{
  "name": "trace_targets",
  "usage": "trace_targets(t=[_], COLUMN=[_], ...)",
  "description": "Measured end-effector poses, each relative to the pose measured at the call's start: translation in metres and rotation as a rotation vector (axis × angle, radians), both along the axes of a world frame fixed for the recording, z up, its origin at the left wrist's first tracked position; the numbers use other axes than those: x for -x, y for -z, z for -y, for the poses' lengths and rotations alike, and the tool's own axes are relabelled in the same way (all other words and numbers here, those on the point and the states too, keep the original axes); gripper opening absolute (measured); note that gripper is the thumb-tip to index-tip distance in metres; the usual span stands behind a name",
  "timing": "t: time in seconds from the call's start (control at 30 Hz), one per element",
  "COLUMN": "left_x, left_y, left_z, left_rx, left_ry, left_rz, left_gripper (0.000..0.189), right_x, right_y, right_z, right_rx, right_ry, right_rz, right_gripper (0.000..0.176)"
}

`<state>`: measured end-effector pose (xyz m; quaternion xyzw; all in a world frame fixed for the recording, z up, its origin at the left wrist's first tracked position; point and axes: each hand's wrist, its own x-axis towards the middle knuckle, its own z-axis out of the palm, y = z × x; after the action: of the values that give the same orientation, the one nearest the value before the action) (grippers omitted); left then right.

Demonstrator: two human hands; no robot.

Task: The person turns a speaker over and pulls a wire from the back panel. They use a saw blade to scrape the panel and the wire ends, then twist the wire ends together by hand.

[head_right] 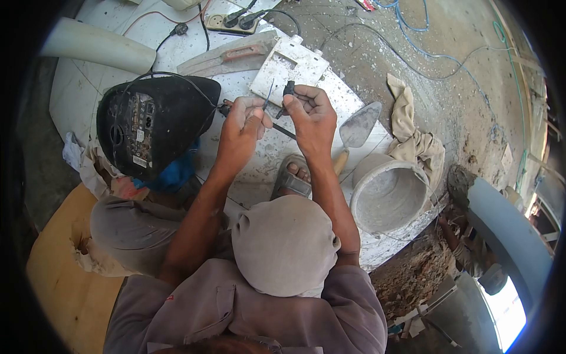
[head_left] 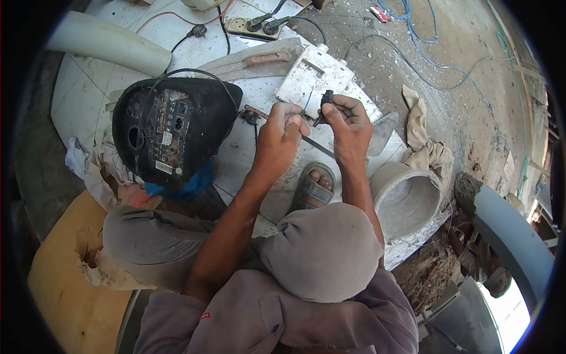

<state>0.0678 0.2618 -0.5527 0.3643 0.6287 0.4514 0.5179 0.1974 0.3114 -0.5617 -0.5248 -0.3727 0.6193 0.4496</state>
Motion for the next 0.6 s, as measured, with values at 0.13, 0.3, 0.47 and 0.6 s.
trace_targets(t=[0.13,0.3,0.47,0.6], left_x=[0.002,-0.005,-0.006,-0.007], left_y=[-0.002,-0.003,0.001,0.002], left_z=[0.0,0.0,0.002,0.003], left_rx=[0.098,0.101,0.058,0.035], left_ry=[-0.018,-0.099,-0.078,-0.046], left_rz=[0.279,0.343,0.234,-0.001], left_gripper=[0.02,0.018,0.018,0.016], right_x=[0.0,0.0,0.004,0.006], right_y=[0.003,0.012,0.013,0.014], right_z=[0.001,0.004,0.008,0.009], right_rx=[0.052,0.1,0.107,0.093], right_ry=[0.01,0.019,0.02,0.019], right_rz=[-0.105,-0.182,-0.228,-0.278], right_gripper=[0.029,0.03,0.031,0.034])
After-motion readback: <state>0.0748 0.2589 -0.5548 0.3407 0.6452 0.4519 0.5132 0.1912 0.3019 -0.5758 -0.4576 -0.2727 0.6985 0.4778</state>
